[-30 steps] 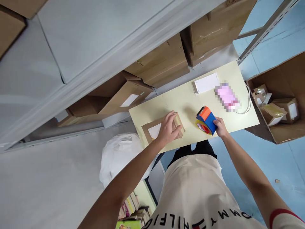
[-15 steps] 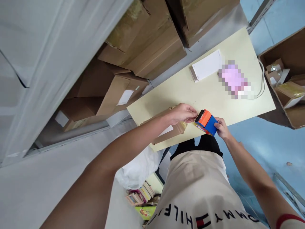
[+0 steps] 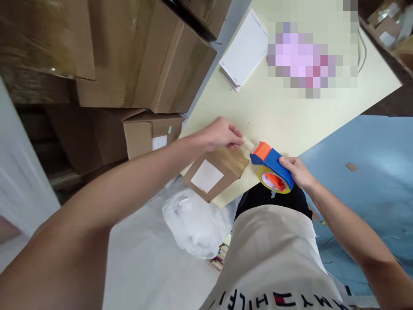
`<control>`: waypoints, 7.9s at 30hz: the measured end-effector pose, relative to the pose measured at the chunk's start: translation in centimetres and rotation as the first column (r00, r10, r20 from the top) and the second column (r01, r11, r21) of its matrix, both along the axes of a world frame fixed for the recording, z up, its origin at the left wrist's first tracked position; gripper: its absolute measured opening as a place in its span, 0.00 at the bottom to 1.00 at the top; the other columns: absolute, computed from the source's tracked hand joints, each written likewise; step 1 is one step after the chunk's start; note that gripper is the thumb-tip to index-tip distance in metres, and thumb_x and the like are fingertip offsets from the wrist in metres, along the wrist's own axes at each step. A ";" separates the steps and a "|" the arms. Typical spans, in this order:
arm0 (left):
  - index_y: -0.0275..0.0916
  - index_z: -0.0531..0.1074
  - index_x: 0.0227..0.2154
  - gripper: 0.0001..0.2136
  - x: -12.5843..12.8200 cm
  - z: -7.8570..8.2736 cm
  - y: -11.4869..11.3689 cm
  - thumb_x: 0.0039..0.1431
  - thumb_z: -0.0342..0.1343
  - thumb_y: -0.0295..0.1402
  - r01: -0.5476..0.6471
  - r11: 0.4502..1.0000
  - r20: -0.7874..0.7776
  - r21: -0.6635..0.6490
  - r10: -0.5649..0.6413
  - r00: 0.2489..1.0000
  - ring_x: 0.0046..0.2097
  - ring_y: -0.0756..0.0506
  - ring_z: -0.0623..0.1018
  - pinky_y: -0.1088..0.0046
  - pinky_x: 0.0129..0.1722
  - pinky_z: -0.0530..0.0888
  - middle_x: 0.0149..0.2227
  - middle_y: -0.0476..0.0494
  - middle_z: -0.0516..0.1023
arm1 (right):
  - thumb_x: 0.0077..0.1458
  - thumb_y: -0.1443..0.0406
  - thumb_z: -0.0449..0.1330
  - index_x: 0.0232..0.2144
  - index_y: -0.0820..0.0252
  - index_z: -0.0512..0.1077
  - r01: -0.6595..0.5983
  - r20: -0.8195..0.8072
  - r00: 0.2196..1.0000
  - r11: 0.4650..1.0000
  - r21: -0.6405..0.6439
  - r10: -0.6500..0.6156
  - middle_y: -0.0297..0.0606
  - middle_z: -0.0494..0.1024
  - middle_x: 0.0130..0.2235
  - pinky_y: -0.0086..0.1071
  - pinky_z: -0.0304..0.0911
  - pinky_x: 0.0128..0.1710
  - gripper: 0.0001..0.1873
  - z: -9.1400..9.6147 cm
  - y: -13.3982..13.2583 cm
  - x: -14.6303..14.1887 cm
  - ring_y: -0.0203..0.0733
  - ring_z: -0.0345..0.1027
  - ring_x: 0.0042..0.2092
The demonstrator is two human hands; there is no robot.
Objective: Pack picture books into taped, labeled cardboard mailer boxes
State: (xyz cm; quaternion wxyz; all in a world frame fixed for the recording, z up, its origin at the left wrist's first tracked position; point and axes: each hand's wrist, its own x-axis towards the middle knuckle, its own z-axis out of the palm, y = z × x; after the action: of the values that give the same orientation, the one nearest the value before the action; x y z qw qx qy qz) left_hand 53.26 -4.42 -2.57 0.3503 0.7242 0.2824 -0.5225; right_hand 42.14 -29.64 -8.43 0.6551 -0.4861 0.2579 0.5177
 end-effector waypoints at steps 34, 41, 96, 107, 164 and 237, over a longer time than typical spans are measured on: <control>0.45 0.68 0.59 0.34 -6.7 -0.6 5.3 0.48 0.61 0.51 0.947 0.291 0.330 -0.135 -0.888 0.320 0.65 0.34 0.64 0.59 0.61 0.59 0.63 0.39 0.68 | 0.44 0.41 0.66 0.30 0.63 0.81 -0.077 -0.321 0.938 0.981 0.179 0.133 0.44 0.84 0.31 0.33 0.72 0.33 0.30 -4.5 2.9 -8.4 0.43 0.77 0.31; 0.45 0.73 0.54 0.29 -8.1 -0.2 9.5 0.50 0.60 0.52 0.786 0.612 0.287 0.084 -0.770 0.569 0.61 0.37 0.71 0.63 0.58 0.66 0.58 0.41 0.75 | 0.53 0.42 0.60 0.35 0.58 0.79 -0.030 -0.208 0.976 0.980 0.197 0.072 0.41 0.84 0.34 0.38 0.75 0.40 0.26 -3.4 5.2 -4.2 0.48 0.78 0.37; 0.45 0.48 0.69 0.41 -14.6 -1.8 5.1 0.57 0.49 0.58 0.226 0.749 0.527 0.623 -0.615 0.586 0.68 0.25 0.51 0.46 0.59 0.55 0.70 0.31 0.48 | 0.42 0.68 0.63 0.63 0.54 0.62 -0.598 0.469 0.685 0.798 -0.075 0.558 0.43 0.70 0.61 0.54 0.60 0.61 0.43 -1.0 6.4 9.1 0.57 0.64 0.60; 0.47 0.47 0.69 0.39 -13.6 -0.9 4.4 0.60 0.48 0.56 0.337 0.732 0.431 0.592 -0.641 0.635 0.54 0.30 0.66 0.56 0.48 0.62 0.59 0.32 0.64 | 0.45 0.68 0.62 0.67 0.49 0.52 -0.647 0.470 0.639 0.756 -0.098 0.608 0.40 0.70 0.61 0.51 0.65 0.59 0.48 -0.9 2.4 5.6 0.56 0.67 0.59; 0.39 0.43 0.70 0.43 -17.6 -1.5 6.4 0.59 0.46 0.58 0.046 0.735 0.482 0.677 -0.490 0.726 0.69 0.25 0.47 0.43 0.59 0.55 0.71 0.28 0.44 | 0.46 0.65 0.61 0.60 0.52 0.63 -0.638 0.407 0.708 0.770 0.017 0.577 0.42 0.71 0.59 0.53 0.64 0.58 0.37 -1.5 9.2 10.5 0.54 0.67 0.58; 0.37 0.74 0.36 0.23 -9.7 19.2 4.4 0.36 0.72 0.38 -0.536 0.232 0.474 -0.812 0.797 -0.373 0.34 0.48 0.79 0.74 0.29 0.76 0.43 0.41 0.79 | 0.59 0.55 0.60 0.45 0.55 0.72 0.076 0.400 -0.887 0.927 -0.366 0.230 0.48 0.74 0.57 0.53 0.54 0.57 0.15 23.5 14.5 11.8 0.56 0.62 0.59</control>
State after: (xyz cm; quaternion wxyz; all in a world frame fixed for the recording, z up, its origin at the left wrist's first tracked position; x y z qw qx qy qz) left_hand 43.55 0.03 16.61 0.7529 0.4776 0.3379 0.3014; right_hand 53.99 -15.12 15.10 0.2647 -0.7006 -0.6111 -0.2561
